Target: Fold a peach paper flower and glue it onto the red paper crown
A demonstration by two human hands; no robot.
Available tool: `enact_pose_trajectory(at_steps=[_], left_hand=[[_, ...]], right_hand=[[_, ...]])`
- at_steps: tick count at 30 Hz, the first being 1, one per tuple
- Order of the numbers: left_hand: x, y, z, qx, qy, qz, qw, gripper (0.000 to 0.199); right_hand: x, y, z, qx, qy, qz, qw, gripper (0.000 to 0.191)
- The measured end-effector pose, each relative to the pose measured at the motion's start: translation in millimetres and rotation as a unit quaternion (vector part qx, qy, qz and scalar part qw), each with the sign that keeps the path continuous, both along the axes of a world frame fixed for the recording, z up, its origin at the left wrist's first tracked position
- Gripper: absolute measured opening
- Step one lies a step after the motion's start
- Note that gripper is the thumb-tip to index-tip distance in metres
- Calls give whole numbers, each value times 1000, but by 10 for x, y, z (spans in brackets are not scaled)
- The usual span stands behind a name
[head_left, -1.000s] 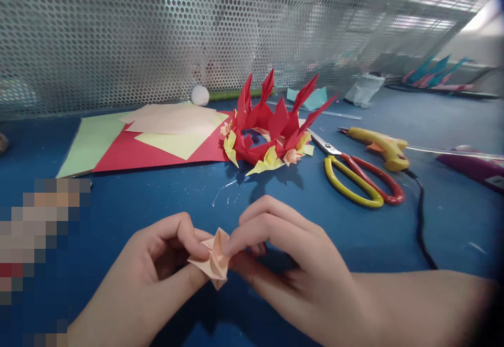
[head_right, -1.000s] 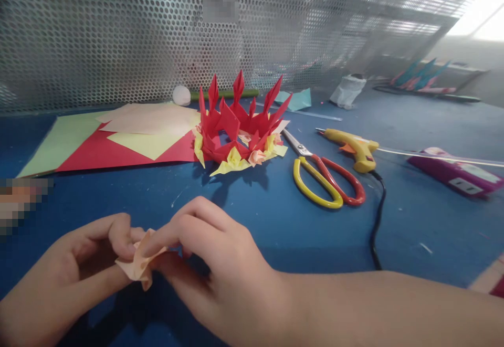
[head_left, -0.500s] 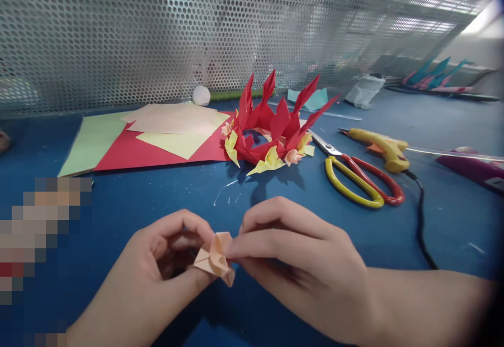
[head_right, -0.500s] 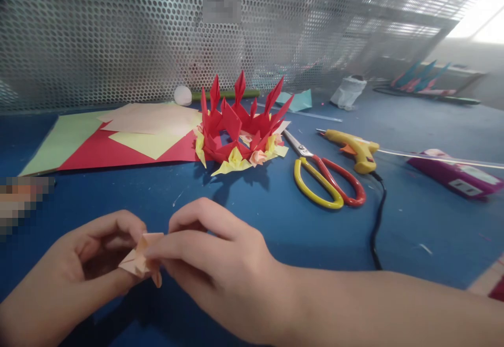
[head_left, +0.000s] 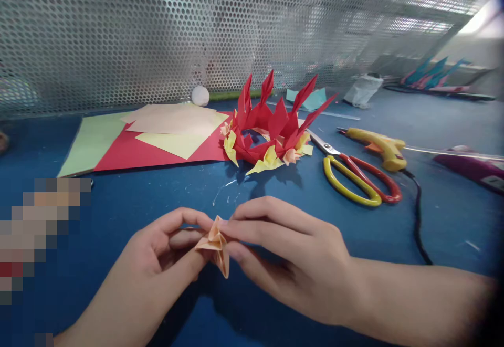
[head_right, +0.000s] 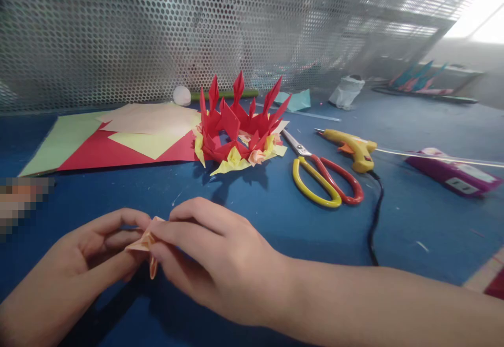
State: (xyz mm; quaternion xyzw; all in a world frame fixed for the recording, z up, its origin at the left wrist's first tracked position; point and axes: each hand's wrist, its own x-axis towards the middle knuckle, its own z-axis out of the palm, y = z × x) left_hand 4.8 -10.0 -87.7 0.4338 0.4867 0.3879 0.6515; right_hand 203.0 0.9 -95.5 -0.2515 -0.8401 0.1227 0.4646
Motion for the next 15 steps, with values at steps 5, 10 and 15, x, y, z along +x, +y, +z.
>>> enact_pose_trajectory(at_steps=[5,10,15], left_hand=[[95,-91,72,9,74,73,995,13],[66,-79,3,39,74,28,996,13],[-4,10,23,3,24,-7,1000,16]], right_hand=[[-35,-53,-19,-7,-19,-5,1000,14],[-50,-97,11,31,-51,0,998,16],[-1,-56,86,56,-85,7,995,22]])
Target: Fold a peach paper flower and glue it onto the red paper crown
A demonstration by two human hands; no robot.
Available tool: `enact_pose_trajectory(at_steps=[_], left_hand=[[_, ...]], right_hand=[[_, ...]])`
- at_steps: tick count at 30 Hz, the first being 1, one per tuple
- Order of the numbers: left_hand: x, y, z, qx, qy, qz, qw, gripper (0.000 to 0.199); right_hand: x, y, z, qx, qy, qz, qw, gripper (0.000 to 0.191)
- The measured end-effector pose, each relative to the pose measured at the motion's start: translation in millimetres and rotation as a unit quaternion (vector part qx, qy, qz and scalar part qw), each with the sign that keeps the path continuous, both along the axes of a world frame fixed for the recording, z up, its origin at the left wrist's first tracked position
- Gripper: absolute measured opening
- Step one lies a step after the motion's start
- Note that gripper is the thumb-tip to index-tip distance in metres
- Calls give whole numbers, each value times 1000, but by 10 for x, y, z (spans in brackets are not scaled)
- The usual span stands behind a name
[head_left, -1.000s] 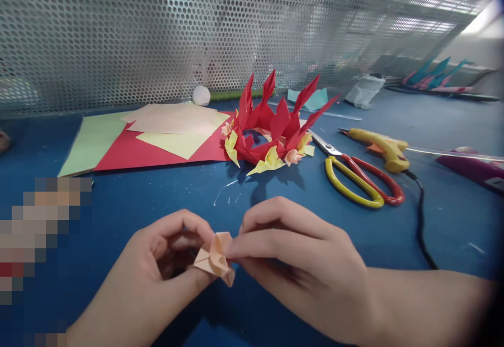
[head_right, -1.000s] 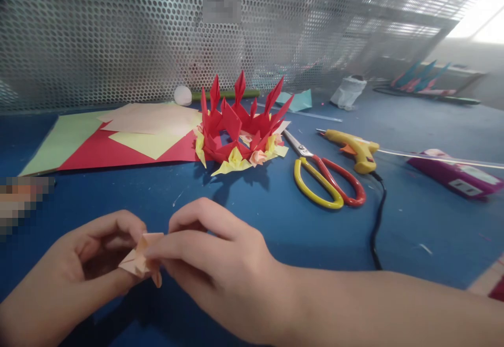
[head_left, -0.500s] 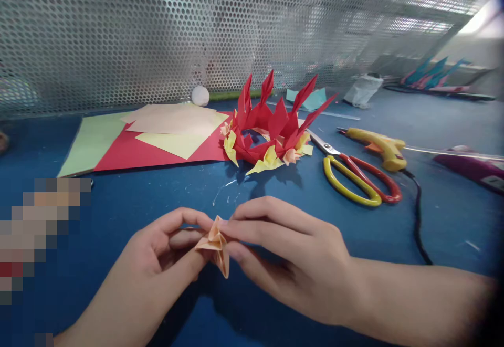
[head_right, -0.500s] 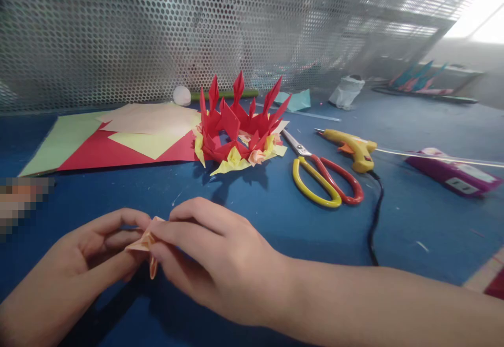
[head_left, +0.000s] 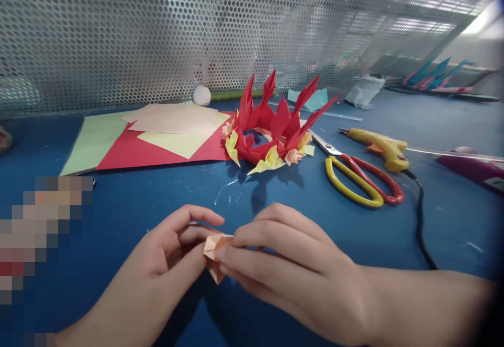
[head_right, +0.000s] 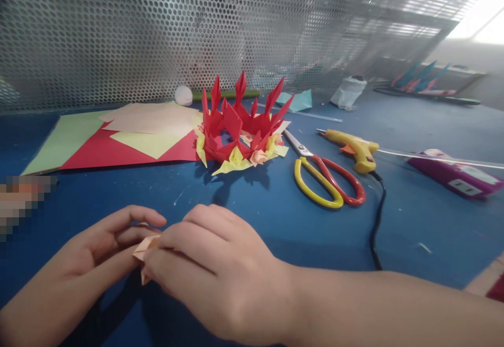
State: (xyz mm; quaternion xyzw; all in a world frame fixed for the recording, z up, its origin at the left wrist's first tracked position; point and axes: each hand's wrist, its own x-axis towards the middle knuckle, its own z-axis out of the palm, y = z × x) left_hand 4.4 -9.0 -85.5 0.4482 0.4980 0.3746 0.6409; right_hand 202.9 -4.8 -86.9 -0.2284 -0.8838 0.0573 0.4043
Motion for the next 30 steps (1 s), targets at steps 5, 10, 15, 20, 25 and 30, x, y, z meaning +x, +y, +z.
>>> enact_pose_trajectory(at_steps=[5,10,15,20,25,30], left_hand=[[-8,34,52,-40,-23,9,999,13],[-6,57,39,-17,-1,32,999,9],[11,68,43,23,-3,24,999,5],[-30,25,11,28,26,24,999,9],[7,29,4,-7,14,16,1000,10],[41,48,44,-18,23,7,1000,9]], right_hand=[[28,53,-9,-11,35,-33,999,12],[-9,81,-66,-12,52,-41,998,15],[3,75,-34,-8,14,-36,999,20],[38,71,-1,5,-15,-33,999,26],[21,56,17,32,-59,8,998,37],[28,58,45,56,-108,30,992,48]])
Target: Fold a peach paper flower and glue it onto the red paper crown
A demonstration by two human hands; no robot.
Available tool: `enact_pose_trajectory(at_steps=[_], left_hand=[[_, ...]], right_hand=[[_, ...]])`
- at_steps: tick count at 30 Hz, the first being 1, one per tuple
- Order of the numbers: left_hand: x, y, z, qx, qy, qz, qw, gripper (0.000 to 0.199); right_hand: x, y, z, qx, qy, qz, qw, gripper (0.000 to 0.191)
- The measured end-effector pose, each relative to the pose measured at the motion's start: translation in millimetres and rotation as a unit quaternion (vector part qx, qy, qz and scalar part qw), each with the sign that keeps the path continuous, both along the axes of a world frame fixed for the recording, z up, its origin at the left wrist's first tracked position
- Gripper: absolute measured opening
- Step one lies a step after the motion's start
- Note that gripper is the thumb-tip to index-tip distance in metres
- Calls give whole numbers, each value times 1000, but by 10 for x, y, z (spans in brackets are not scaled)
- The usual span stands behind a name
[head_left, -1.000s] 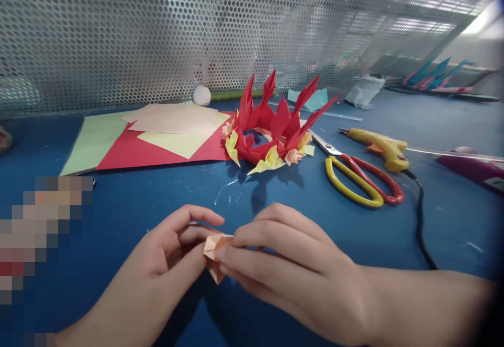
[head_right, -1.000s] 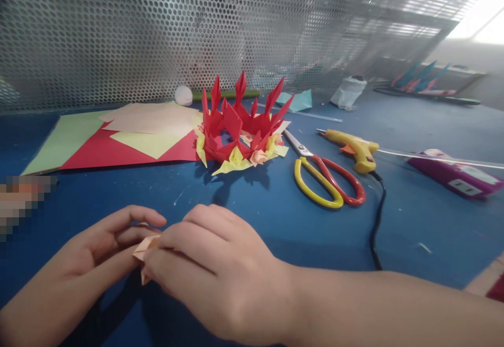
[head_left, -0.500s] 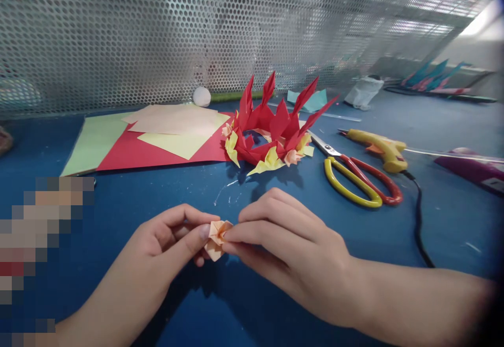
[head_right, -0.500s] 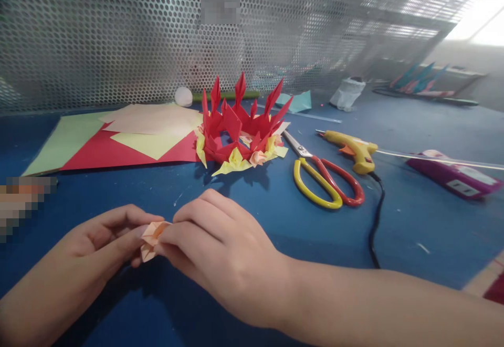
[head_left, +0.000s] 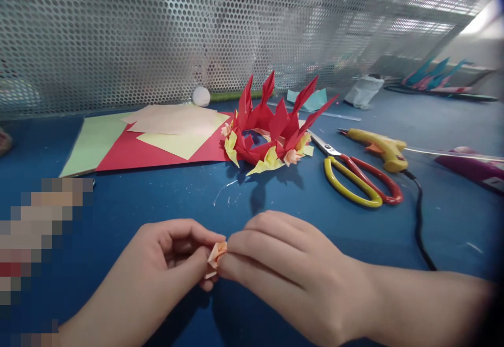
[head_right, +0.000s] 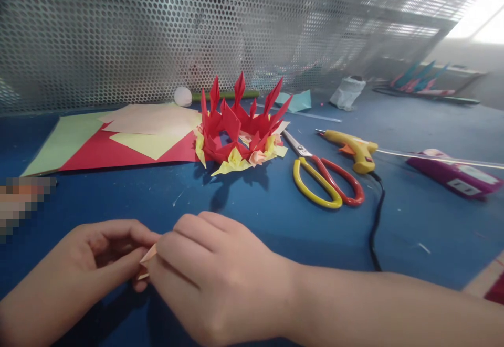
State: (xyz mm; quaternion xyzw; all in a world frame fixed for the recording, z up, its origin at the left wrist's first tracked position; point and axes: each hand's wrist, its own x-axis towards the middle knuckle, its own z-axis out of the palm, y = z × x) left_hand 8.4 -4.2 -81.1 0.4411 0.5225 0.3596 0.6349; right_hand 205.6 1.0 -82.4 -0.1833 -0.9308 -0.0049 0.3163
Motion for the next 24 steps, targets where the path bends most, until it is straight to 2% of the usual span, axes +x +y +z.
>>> enact_pose_trajectory(at_steps=[3,8,9,13,16,19,22,24], left_hand=[[-52,-6,-16,47,10,-10,999,10],[-121,-11,-85,45,-19,-30,998,35],[-124,-9,-89,43,-17,-31,998,35],[-119,4,-47,92,83,-50,991,20],[-124,-8,-14,129,135,-74,980,21],[-132,-51,-20,112,111,-69,985,20],[-114,-74,-34,50,24,-30,998,17],[-78,-55,-25,24,3,-15,1000,23]], right_hand=[[33,45,-15,-24,35,-40,998,36],[72,105,-72,-76,97,-75,990,22],[70,103,-79,-79,106,-77,988,20],[42,62,-75,-105,120,-44,986,13],[10,22,-59,-105,127,-18,986,13],[-20,-6,-53,-81,128,-4,988,18],[-33,-21,-58,-38,118,6,992,27],[-32,-29,-63,-26,120,4,992,28]])
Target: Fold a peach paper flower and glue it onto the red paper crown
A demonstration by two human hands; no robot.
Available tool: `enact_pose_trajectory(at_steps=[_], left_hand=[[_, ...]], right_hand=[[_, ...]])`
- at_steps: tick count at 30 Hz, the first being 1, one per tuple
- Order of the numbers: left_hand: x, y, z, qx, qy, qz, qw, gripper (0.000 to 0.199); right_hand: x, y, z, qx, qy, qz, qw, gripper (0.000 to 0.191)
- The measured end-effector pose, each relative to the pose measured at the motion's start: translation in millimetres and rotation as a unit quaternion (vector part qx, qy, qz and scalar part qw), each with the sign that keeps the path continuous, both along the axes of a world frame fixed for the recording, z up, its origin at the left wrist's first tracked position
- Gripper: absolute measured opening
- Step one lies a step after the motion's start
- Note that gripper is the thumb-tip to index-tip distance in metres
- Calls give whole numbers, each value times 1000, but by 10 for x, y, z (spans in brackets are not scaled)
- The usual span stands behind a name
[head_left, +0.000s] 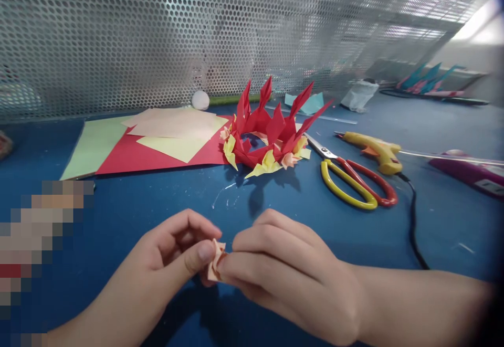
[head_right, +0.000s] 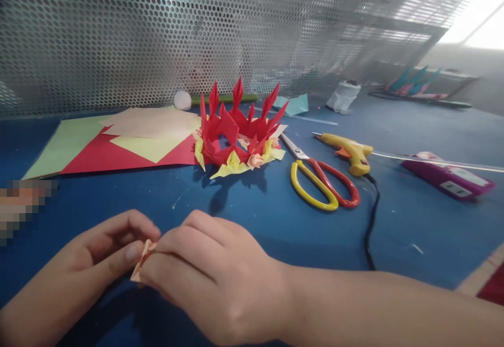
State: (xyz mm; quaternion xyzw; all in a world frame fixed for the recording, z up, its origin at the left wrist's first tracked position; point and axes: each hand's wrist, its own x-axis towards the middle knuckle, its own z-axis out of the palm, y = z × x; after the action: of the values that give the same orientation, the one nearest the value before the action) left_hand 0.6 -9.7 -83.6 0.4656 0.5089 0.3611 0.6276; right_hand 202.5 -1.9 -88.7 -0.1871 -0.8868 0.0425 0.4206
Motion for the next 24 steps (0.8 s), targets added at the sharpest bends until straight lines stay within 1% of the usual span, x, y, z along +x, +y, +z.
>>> enact_pose_trajectory(at_steps=[4,7,10,13,15,17,21,24], left_hand=[[110,77,75,-2,44,13,999,35],[170,106,136,4,50,17,999,40],[165,88,149,10,56,19,998,38],[106,50,112,12,65,16,998,28],[61,28,75,15,62,3,998,16],[25,10,41,31,52,-13,998,6],[-2,-16,2,80,56,-50,994,19],[23,-9,14,82,73,-56,992,23]], right_hand=[[7,-21,-11,-23,8,-22,999,19],[2,-10,-25,-59,37,-51,996,16],[-6,27,-41,-106,66,-69,990,12],[-4,54,-42,-143,59,-79,985,10],[9,61,-31,-148,46,-74,985,10],[29,64,-18,-148,37,-55,987,8],[59,72,-11,-142,42,2,989,7],[66,92,-19,-85,36,10,996,13]])
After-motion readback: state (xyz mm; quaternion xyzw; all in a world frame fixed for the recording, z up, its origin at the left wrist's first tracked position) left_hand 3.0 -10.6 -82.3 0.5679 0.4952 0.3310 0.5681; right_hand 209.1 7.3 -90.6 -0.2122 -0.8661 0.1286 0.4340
